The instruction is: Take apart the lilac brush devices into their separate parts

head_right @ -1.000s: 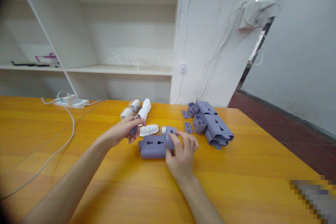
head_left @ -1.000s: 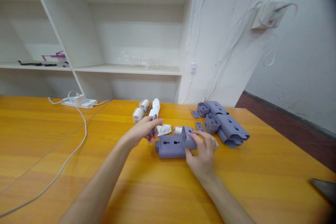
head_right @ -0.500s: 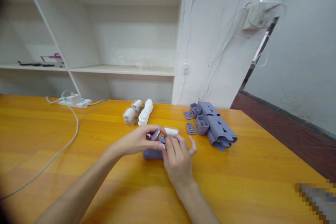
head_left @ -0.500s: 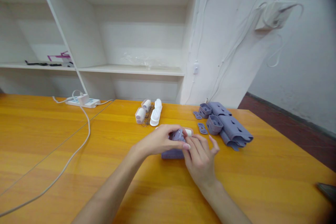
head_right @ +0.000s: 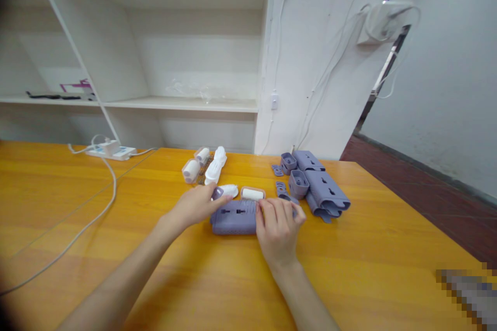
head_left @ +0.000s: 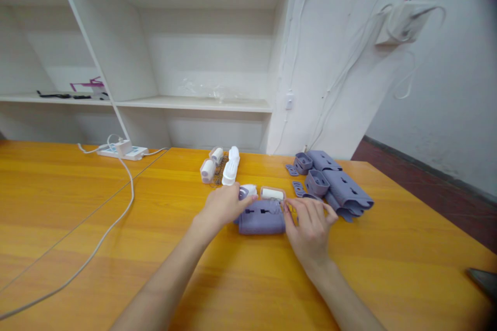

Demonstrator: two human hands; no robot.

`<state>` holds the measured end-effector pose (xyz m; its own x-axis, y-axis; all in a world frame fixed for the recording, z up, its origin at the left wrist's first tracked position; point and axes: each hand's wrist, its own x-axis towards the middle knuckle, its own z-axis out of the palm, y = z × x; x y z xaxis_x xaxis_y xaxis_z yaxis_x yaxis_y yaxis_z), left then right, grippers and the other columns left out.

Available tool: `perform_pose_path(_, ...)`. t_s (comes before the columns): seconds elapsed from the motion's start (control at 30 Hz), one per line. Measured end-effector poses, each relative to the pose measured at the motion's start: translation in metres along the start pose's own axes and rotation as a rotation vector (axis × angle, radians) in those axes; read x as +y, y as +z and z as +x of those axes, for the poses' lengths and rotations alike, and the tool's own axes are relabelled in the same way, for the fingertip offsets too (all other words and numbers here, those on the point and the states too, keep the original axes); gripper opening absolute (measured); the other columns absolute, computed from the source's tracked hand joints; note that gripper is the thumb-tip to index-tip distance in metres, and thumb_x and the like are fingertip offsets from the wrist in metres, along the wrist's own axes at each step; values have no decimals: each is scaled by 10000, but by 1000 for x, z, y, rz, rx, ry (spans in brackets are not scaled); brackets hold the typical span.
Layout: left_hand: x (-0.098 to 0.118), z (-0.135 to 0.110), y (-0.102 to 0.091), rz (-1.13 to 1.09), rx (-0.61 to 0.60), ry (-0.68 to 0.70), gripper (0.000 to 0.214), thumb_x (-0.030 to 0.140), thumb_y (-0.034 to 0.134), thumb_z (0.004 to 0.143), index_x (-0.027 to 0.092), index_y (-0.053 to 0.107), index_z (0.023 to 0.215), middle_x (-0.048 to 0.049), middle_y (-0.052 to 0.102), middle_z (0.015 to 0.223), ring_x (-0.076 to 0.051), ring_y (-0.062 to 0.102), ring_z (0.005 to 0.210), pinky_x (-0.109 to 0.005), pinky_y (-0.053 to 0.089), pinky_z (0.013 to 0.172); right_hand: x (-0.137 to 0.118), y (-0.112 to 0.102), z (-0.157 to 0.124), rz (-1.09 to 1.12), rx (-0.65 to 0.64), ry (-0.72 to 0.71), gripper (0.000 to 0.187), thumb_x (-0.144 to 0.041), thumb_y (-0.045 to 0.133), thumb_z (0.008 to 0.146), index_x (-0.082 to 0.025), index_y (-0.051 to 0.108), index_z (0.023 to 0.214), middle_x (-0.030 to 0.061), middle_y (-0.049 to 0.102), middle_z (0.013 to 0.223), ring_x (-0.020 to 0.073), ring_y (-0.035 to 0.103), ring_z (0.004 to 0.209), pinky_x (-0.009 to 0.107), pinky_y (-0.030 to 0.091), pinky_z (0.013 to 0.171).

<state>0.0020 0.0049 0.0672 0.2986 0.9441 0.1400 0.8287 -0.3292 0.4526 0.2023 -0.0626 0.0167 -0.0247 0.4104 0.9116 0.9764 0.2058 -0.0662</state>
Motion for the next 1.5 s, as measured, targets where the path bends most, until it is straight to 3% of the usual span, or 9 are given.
perform_pose_path(0.3, 3, -5, 3, 116, -42, 209, 528, 674, 540, 750, 202, 566, 985, -110, 639, 955, -287, 621, 875, -336, 438, 729, 6, -3, -2, 149, 48, -13, 290, -144, 602, 830, -254, 553, 1094, 45, 694, 1006, 233, 616, 915, 429, 407, 828)
perform_pose_path(0.47, 14, -5, 5, 29, 52, 439, 752, 614, 709, 631, 226, 463, 1226, -117, 535, 1170, -314, 514, 1098, -411, 412, 910, 2, -6, -5, 600, 72, 23, 504, -31, 559, 807, -323, 405, 1189, 77, 358, 1457, 234, 606, 1081, 443, 538, 827)
perform_pose_path(0.67, 19, -6, 8, -188, 93, 598, 701, 328, 756, 679, 236, 400, 1277, -94, 510, 1256, -272, 466, 1174, -416, 356, 1007, -19, -7, -6, 912, 102, 220, 422, -61, 583, 805, -306, 371, 1075, 85, 476, 1344, 260, 593, 1114, 459, 584, 786)
perform_pose_path(0.83, 21, -6, 5, -558, 32, 510, 488, 339, 693, 759, 229, 479, 1184, -54, 570, 1175, -203, 531, 1107, -325, 423, 954, -28, -6, 6, 1073, 190, 840, 233, -265, 636, 825, -228, 445, 953, 63, 662, 946, 235, 691, 866, 434, 579, 773)
perform_pose_path(0.93, 25, -7, 4, -651, -18, 473, 372, 334, 661, 789, 225, 532, 1120, -42, 599, 1129, -190, 554, 1074, -302, 448, 920, -29, -9, 11, 1239, 126, 1038, 298, -339, 680, 787, -216, 459, 945, 62, 687, 892, 257, 700, 825, 442, 587, 723)
perform_pose_path(1.1, 27, -8, 9, -735, -84, 367, 613, 394, 751, 693, 237, 491, 1225, -49, 575, 1208, -210, 554, 1078, -336, 429, 959, -26, -11, 14, 1431, 115, 1158, 316, -346, 686, 786, -222, 451, 957, 64, 709, 887, 255, 703, 833, 432, 574, 757)
perform_pose_path(1.23, 29, -5, 13, -888, -135, 276, 628, 375, 790, 642, 214, 521, 1186, -38, 630, 1029, -190, 599, 910, -309, 486, 819, -21, -9, 16, 1474, 110, 1253, 351, -359, 715, 753, -220, 449, 935, 55, 713, 833, 240, 707, 807, 394, 577, 746)
perform_pose_path(1.4, 36, -5, 14, -1091, -218, 171, 506, 375, 728, 720, 171, 561, 1152, -68, 644, 1045, -183, 604, 923, -280, 473, 794, -24, -8, 17, 1412, 205, 1304, 390, -352, 742, 717, -217, 444, 931, 10, 696, 742, 202, 708, 727, 337, 579, 698)
perform_pose_path(1.5, 38, -8, 12, -1028, -161, 186, 483, 357, 708, 735, 178, 559, 1158, -63, 647, 1022, -175, 605, 876, -273, 472, 758, -22, -7, 16, 1387, 222, 1308, 402, -350, 742, 712, -218, 445, 948, 6, 688, 741, 203, 704, 710, 344, 578, 668)
